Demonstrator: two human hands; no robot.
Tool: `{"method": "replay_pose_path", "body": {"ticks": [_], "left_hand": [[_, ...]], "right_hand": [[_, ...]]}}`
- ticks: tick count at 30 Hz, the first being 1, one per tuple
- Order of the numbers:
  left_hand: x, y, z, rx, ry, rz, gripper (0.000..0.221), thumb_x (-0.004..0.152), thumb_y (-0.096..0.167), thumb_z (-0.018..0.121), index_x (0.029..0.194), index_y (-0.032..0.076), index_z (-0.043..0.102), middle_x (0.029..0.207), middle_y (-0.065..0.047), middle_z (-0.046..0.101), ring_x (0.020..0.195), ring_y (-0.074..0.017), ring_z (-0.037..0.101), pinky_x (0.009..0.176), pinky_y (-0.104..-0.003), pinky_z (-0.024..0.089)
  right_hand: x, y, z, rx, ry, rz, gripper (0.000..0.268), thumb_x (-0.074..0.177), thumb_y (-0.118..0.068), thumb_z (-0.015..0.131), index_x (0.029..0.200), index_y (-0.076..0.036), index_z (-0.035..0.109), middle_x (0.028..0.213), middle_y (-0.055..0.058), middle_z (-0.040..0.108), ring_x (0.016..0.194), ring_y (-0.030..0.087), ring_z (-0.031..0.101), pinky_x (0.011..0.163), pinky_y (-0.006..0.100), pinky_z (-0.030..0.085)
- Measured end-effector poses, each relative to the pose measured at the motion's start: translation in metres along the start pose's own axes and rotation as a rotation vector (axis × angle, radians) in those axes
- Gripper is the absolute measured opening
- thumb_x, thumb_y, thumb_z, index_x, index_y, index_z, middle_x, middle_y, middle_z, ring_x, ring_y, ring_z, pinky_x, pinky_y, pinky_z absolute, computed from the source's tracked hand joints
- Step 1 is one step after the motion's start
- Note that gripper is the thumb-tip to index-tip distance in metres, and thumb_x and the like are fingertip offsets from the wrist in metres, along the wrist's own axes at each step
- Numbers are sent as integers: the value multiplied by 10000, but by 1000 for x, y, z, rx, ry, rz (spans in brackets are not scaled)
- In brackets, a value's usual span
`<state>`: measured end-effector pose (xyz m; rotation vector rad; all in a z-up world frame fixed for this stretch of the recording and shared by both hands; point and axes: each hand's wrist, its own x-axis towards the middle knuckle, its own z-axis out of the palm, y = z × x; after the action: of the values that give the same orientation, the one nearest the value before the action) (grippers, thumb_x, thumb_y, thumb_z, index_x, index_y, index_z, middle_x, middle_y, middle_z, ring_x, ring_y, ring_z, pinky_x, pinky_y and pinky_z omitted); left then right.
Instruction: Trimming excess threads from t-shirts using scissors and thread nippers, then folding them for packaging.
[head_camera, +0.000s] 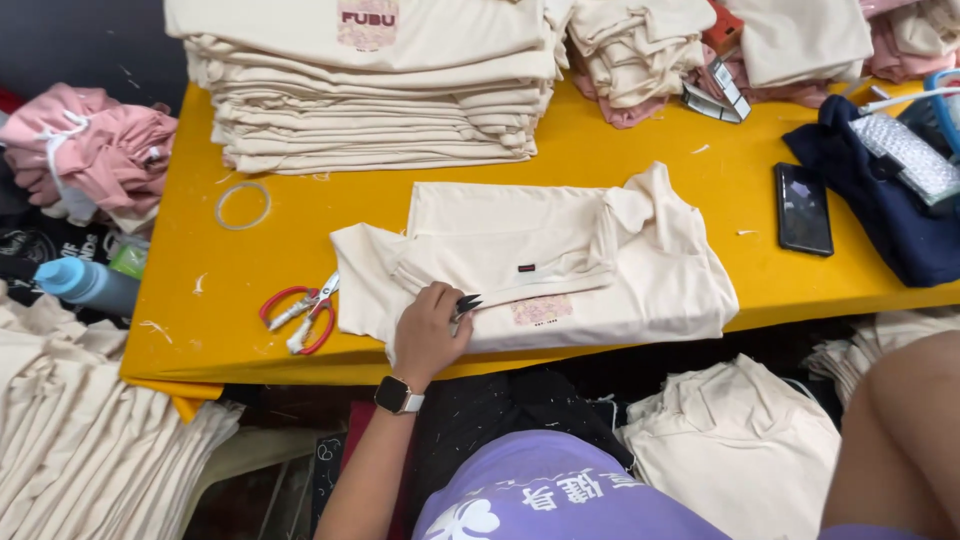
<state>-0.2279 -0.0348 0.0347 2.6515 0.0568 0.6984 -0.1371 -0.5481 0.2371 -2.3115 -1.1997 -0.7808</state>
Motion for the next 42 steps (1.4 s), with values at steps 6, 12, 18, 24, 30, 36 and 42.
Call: {"method": "replay_pose_path", "body": {"ticks": [6,12,18,24,30,36,42], "left_hand": [[3,0,-1,-6,-12,-12,259,848,323,666,1021,130,649,938,-30,583,843,-253,637,660,-355,536],[3,1,-2,-38,42,15,247,842,280,703,1017,112,651,941,-42,579,838,-253,637,652,-351,536],[4,6,-7,-71,17,-35,275,865,265,712,1069,92,651,1018,-36,604,892,-223,601,591,-351,499],[14,15,-5,-72,-57,-195,408,830,368,787,1062,71,631,934,-44,563,881,-258,625,674,-368,524],[5,26,10,-141,195,-402,268,831,38,668,1059,56,529,971,-56,453,846,-275,559,647,-381,499],[11,-8,22,-1021,247,-709,166,953,-33,605,1085,52,548,972,-4,528,799,-87,529,667,-199,482],[42,-43,-15,-1008,74,-544,134,1003,-8,551,1104,80,537,952,16,493,860,-69,509,755,-212,448]], "right_hand": [[55,-18,17,134,-50,-6,293,1018,-158,636,1265,-8,588,1207,150,659,1083,316,601,991,438,435],[54,-24,37,264,-79,26,268,1017,-140,637,1239,1,587,1187,166,655,1069,335,594,980,459,428],[67,-18,164,415,-61,12,243,1016,-123,638,1213,10,587,1167,183,652,1055,354,586,970,480,421],[57,-22,287,263,-176,262,615,693,-54,713,1302,-136,681,1189,116,494,1008,316,477,964,457,431],[53,-15,318,229,94,423,285,742,91,739,947,-62,612,1038,79,489,834,239,570,677,312,538],[54,14,308,1261,-28,850,413,896,49,623,1305,-2,617,938,67,705,808,100,673,792,216,568],[32,85,327,1578,-153,803,325,936,-48,551,1226,86,606,768,127,673,598,123,677,578,208,532]]}}
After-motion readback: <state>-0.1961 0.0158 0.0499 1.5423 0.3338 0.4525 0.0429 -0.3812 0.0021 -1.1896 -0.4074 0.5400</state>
